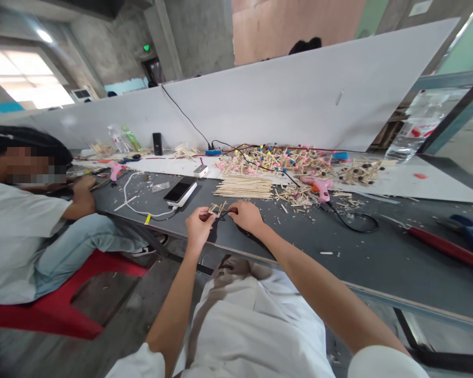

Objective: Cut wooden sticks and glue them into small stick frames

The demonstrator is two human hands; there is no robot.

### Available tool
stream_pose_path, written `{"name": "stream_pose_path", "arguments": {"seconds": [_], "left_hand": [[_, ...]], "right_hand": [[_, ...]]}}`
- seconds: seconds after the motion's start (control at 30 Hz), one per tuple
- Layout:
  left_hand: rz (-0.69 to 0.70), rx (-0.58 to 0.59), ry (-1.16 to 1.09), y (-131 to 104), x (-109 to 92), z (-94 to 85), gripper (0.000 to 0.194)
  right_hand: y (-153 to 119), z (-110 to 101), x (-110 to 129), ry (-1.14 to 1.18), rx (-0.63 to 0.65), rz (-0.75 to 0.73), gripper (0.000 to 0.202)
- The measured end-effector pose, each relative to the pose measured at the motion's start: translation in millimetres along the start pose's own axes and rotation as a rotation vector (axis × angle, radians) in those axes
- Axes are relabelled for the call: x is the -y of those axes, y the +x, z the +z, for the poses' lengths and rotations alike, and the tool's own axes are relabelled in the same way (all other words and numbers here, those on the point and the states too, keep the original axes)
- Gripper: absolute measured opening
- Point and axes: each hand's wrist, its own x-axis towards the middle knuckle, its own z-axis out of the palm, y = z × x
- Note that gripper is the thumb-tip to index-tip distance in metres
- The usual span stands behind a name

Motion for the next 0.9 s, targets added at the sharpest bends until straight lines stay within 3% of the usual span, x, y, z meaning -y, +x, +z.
{"name": "stream_pose_path", "arguments": {"seconds": [0.3,0.37,0.47,0.6,0.73,0.83,0.9], "left_hand": [[0.096,-0.111,0.099,-13.2,1.9,-4.9,0.026],[0.135,-0.161,0.096,-21.2,-4.3,-6.3,0.019],[0.184,-0.205,0.064,-35.2,-17.0,-6.2,0.020],[0.205,-0.064,0.022,-51.1,-35.0,1.1,0.027],[0.252,0.122,0.017,-57.6,-51.1,13.8,0.035],[0.324,0.233,0.072,-57.9,-63.3,23.8,0.037],[0.378,0.291,0.089,-56.9,-72.0,31.9,0.031]], "right_hand": [[-2.3,-10.2,0.0,0.078,-0.094,0.011,0.017],[-2.7,-20.6,-1.8,0.090,-0.140,0.037,0.024],[-6.2,-47.0,-8.1,0.121,-0.187,0.056,0.016],[-27.9,-98.5,-27.6,0.225,-0.259,0.084,0.021],[-75.7,-154.8,-65.6,0.453,-0.382,0.162,0.016],[-123.2,-185.7,-97.0,0.333,-0.432,0.274,0.024],[-154.0,-194.1,-111.2,0.184,-0.372,0.350,0.026]]}}
